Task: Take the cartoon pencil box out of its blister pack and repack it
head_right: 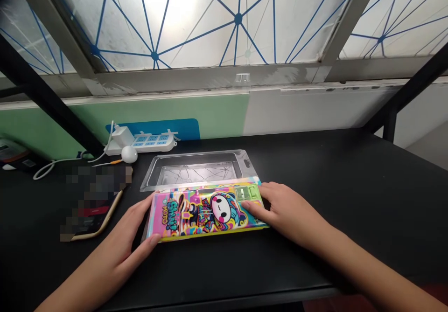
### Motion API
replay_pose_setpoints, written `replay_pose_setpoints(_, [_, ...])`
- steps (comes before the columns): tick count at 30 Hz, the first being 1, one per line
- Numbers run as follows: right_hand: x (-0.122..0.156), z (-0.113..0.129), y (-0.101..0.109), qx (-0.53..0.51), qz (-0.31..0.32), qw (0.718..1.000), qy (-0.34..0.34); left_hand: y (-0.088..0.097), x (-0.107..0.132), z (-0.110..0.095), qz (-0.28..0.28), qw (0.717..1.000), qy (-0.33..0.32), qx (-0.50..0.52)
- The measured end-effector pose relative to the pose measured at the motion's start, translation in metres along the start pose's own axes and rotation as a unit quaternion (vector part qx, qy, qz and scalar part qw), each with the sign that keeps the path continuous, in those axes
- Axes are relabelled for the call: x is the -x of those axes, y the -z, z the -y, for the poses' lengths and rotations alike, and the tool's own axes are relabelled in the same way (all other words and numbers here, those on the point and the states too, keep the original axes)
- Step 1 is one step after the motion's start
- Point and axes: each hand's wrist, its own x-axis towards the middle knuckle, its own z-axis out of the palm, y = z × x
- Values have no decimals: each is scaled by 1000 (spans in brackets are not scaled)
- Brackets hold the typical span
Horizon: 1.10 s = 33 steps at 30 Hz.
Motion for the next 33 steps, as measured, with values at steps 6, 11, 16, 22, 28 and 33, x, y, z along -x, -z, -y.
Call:
replay_pose_setpoints(6, [-6,7,12,213,-50,975,37,0,3,2,5,1000,-3,-13])
replay_pose_setpoints(11, [-12,46,-2,261,-116,949,136,-6,5,7,6,1000,-16,-17])
replay_pose_setpoints(16, [-33,93,-32,194,-136,953,189,-5,3,6,-2,1000,-6,9])
replay_pose_setpoints(22, [-50,99,-45,193,-184,943,198,-5,2,7,-6,1000,2,18])
replay_pose_setpoints(28, [-54,100,-42,198,-290,911,216,3,-2,0,6,999,6,42])
replay_pose_setpoints(33, [-36,98,-31,195,-354,864,300,14,0,-2,46,992,10,114])
